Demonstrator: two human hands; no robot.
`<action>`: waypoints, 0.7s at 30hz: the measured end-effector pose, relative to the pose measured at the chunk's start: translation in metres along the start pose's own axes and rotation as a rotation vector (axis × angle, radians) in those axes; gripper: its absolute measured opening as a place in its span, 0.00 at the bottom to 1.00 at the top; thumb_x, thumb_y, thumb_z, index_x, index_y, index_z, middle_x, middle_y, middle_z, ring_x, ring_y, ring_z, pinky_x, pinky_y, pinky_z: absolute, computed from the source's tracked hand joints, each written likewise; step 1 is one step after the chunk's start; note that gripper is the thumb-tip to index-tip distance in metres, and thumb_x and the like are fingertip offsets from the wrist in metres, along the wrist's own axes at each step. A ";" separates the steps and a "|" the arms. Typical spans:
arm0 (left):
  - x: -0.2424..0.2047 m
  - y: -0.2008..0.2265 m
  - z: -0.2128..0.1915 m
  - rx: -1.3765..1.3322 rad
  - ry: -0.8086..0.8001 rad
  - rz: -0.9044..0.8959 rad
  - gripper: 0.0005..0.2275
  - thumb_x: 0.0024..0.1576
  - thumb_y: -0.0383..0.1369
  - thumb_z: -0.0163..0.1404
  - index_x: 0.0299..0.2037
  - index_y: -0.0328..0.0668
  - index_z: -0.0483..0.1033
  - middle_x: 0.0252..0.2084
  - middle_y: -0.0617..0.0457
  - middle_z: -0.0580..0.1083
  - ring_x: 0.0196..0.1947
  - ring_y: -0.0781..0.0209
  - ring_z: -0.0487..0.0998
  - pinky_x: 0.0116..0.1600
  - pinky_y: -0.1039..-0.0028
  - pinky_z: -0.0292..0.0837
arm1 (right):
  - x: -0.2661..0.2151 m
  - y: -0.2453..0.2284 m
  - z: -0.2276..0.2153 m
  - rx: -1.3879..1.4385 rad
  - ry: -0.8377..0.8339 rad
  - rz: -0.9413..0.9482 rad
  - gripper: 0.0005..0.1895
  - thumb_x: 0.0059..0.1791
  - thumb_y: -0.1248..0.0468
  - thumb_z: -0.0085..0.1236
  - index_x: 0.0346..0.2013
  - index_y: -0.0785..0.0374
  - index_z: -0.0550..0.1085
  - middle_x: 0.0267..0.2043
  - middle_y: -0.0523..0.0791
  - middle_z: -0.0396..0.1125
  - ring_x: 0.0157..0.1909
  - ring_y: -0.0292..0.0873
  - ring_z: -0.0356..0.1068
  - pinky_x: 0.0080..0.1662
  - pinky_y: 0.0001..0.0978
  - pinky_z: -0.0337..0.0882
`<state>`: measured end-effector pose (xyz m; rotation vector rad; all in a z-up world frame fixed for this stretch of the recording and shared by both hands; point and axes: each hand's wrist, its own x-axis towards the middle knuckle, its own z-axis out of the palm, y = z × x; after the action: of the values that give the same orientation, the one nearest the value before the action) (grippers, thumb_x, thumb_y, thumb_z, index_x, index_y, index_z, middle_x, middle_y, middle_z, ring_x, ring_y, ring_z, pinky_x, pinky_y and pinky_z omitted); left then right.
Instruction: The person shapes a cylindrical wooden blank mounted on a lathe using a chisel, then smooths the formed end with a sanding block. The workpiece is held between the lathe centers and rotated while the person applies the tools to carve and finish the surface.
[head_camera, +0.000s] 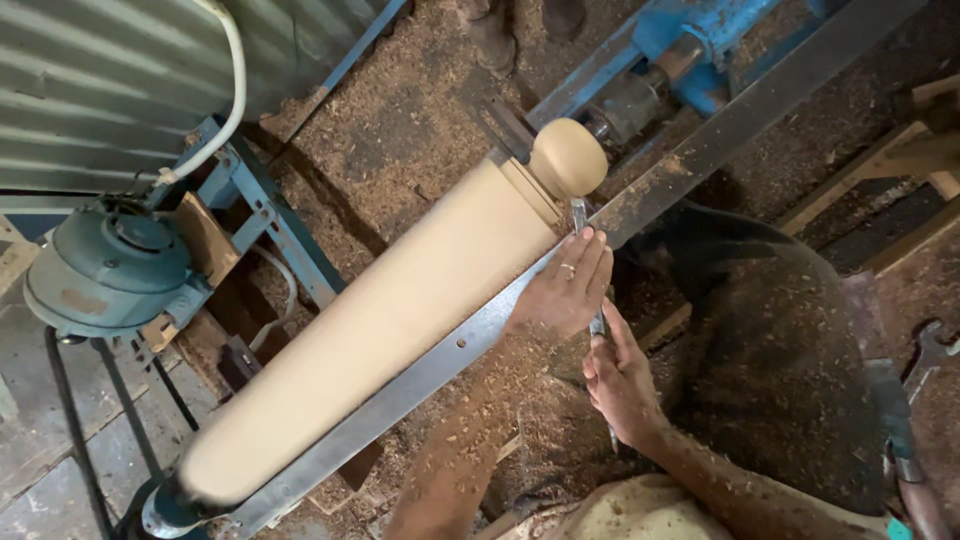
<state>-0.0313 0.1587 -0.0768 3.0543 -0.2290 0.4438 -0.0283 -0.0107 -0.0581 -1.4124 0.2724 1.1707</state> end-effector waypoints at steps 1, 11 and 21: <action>0.000 0.000 0.001 -0.007 -0.001 -0.012 0.20 0.61 0.34 0.47 0.59 0.27 0.74 0.65 0.35 0.71 0.69 0.42 0.69 0.72 0.58 0.66 | 0.000 0.000 0.000 0.020 -0.017 -0.007 0.33 0.55 0.64 0.39 0.76 0.41 0.52 0.24 0.39 0.58 0.19 0.29 0.52 0.19 0.21 0.54; -0.001 -0.001 0.006 0.047 -0.040 0.033 0.22 0.62 0.37 0.44 0.60 0.27 0.73 0.64 0.35 0.71 0.68 0.40 0.69 0.72 0.56 0.66 | 0.005 0.008 -0.004 0.023 -0.052 -0.083 0.35 0.54 0.66 0.40 0.76 0.42 0.51 0.26 0.39 0.60 0.17 0.29 0.52 0.18 0.21 0.55; 0.002 -0.003 -0.006 -0.024 -0.050 0.021 0.22 0.59 0.35 0.46 0.60 0.26 0.72 0.64 0.34 0.71 0.68 0.40 0.69 0.73 0.57 0.64 | 0.010 0.019 0.000 0.070 -0.024 -0.059 0.35 0.54 0.66 0.42 0.76 0.44 0.52 0.25 0.38 0.59 0.19 0.29 0.53 0.19 0.22 0.56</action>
<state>-0.0311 0.1619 -0.0705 3.0447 -0.2660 0.3639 -0.0380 -0.0114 -0.0774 -1.3361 0.2511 1.1193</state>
